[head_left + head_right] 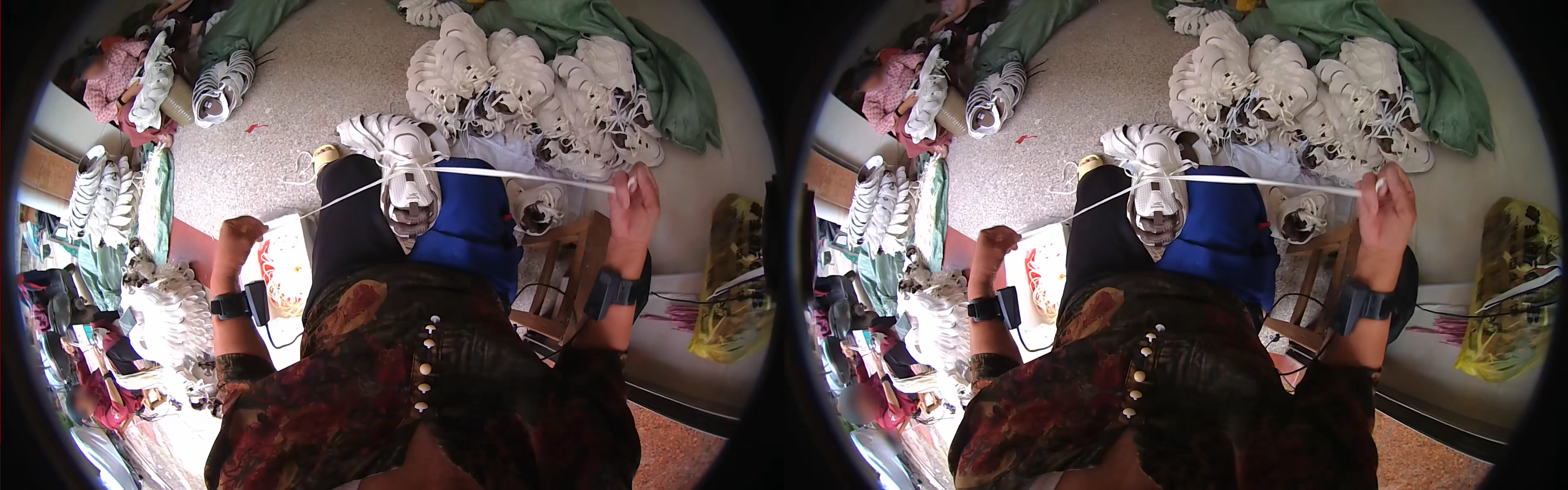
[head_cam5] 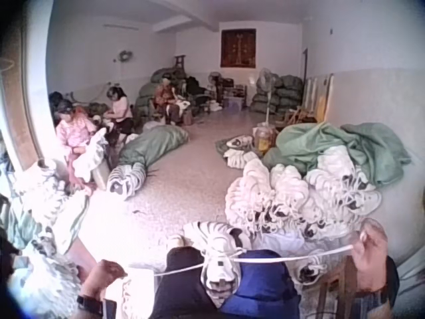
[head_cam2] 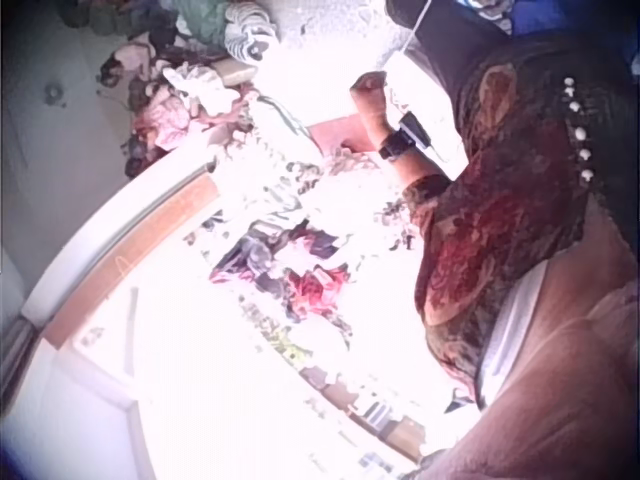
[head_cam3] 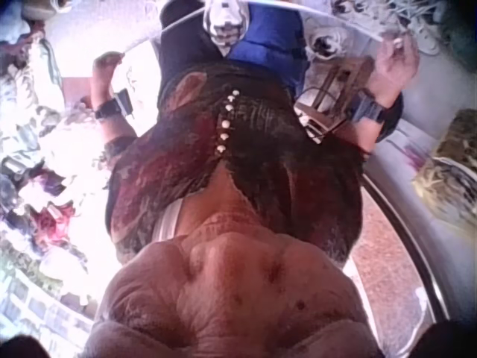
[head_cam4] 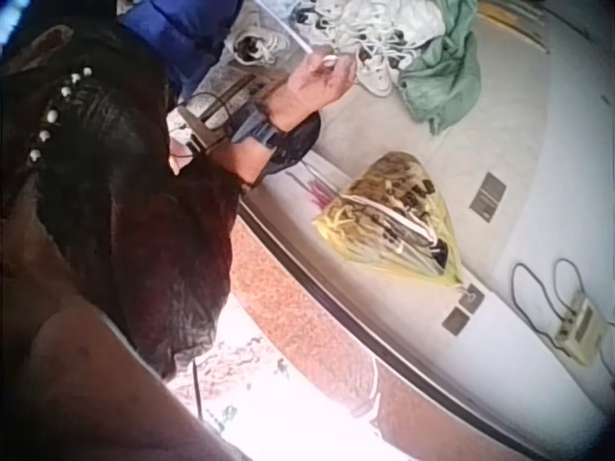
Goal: The recorder is lacing white athletic shoes and organizing them into stacks.
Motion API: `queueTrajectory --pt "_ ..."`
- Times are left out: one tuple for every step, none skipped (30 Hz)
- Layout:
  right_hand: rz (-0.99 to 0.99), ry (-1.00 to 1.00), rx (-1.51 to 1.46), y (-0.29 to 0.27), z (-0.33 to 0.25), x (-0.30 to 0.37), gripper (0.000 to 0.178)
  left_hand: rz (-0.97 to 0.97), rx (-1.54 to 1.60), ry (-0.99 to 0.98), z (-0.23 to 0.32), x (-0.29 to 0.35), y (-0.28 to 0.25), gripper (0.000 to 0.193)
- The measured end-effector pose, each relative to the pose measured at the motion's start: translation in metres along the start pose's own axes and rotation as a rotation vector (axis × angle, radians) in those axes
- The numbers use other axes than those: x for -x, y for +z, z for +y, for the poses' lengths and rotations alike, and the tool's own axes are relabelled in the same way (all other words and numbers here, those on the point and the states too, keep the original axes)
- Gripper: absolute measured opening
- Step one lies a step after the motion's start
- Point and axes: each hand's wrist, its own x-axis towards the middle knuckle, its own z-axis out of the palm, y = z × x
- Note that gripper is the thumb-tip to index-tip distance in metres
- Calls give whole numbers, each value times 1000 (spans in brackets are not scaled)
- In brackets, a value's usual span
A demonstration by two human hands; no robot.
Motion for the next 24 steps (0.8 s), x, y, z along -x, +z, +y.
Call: queueTrajectory --pt "-65 -42 76 17 -7 17 31 43 -377 36 -19 -6 -1 14" --pt "-56 -47 79 26 -13 32 31 97 -593 44 1 -11 11 15" --pt "-334 12 152 34 -20 45 32 123 -579 157 17 -22 23 12" --pt "-614 73 225 39 -22 55 34 165 -469 282 39 -34 41 10" --pt "-610 66 226 45 -21 59 34 180 -448 465 60 -49 63 10" --pt "-626 61 233 48 -18 62 35 154 -529 574 91 -59 91 11" --pt "-645 54 237 51 -17 63 36 161 -467 745 114 -66 122 12" --pt "-645 46 237 53 -17 64 36 76 -633 696 121 -80 151 14" --pt "-617 42 240 53 -16 65 35 -36 -768 686 136 -85 178 17" --pt "-600 43 237 54 -17 65 35 -92 -943 671 144 -88 199 17" --pt "-621 54 249 53 -21 66 32 -185 -1092 544 147 -94 218 18" --pt "-607 47 250 50 -22 68 32 -261 -1062 466 153 -92 231 20" --pt "-574 29 298 48 -21 70 34 -258 -1088 462 156 -90 239 21" --pt "-543 12 343 46 -20 71 36 -253 -1115 455 159 -90 244 21" --pt "-530 8 339 41 -20 72 36 -259 -1123 465 161 -91 245 21" --pt "-479 37 325 35 -19 71 35 -254 -1058 448 164 -91 243 21" --pt "-431 66 309 29 -18 71 35 -248 -995 429 165 -92 239 22" --pt "-431 62 301 25 -16 68 35 -244 -1003 429 147 -107 239 22" --pt "-376 59 260 22 -13 64 32 -317 -964 477 114 -130 239 21" --pt "-312 58 222 18 -10 60 29 -398 -923 529 95 -145 233 21" --pt "-267 45 187 12 -8 57 27 -363 -1046 999 98 -142 222 18" --pt "-260 39 181 6 -6 53 27 -366 -1054 1006 101 -134 215 18" --pt "-201 18 151 -1 -4 48 26 -307 -247 556 103 -125 209 16" --pt "-141 -2 124 -9 -3 44 26 -212 531 64 108 -116 204 18"
